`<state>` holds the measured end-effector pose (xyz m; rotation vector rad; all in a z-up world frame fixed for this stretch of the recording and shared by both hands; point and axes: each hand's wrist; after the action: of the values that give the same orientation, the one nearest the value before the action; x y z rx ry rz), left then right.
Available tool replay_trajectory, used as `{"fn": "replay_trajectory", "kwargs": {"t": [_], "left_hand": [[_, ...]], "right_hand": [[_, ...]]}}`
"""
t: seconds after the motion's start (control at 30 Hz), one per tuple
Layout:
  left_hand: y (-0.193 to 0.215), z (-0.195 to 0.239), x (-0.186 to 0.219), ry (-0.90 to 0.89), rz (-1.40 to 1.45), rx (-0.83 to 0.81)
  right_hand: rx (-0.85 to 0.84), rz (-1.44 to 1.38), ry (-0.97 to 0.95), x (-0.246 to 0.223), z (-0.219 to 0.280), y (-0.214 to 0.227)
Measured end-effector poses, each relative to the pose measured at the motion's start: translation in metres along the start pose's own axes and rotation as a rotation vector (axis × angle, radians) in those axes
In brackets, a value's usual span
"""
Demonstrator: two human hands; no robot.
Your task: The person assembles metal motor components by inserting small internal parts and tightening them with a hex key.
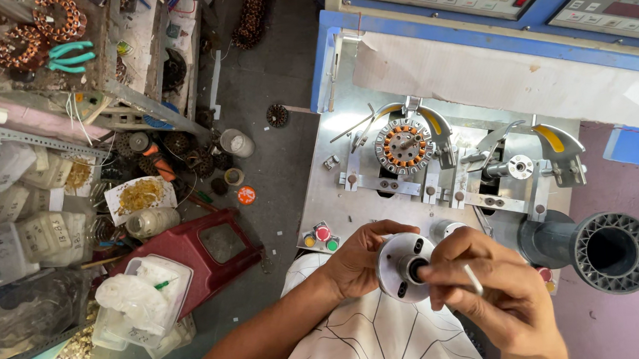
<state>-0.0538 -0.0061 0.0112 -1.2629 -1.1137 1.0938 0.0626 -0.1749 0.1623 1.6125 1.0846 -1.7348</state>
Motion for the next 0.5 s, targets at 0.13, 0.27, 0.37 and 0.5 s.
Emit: {"fn": "replay_trajectory", "kwargs": {"t": [0.13,0.27,0.37,0.5], "left_hand": [[-0.001,-0.001,-0.004,-0.033,-0.022,-0.010],[0.000,0.000,-0.008,-0.029,-0.016,0.003],[-0.004,0.004,-0.015,-0.037,0.014,-0.009],[-0.009,0.005,-0.021,-0.052,0.012,-0.009]], "right_hand": [[0.036,-0.069,0.144,0.013,0.005,0.005],[0.053,-0.258,0.096,0.020,0.009,0.002],[-0.029,-0.279,0.019,0.011,0.008,-0.001],[-0.089,-0.254,-0.020,-0.001,0.010,0.002]]}}
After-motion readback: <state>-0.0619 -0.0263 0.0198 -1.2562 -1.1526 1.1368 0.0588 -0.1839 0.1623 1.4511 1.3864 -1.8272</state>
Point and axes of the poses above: each hand's wrist, its own z-axis away from the middle knuckle, its own y-axis out of the back of the hand, x = y × z, and after that the axes turned 4 degrees about -z, right-handed
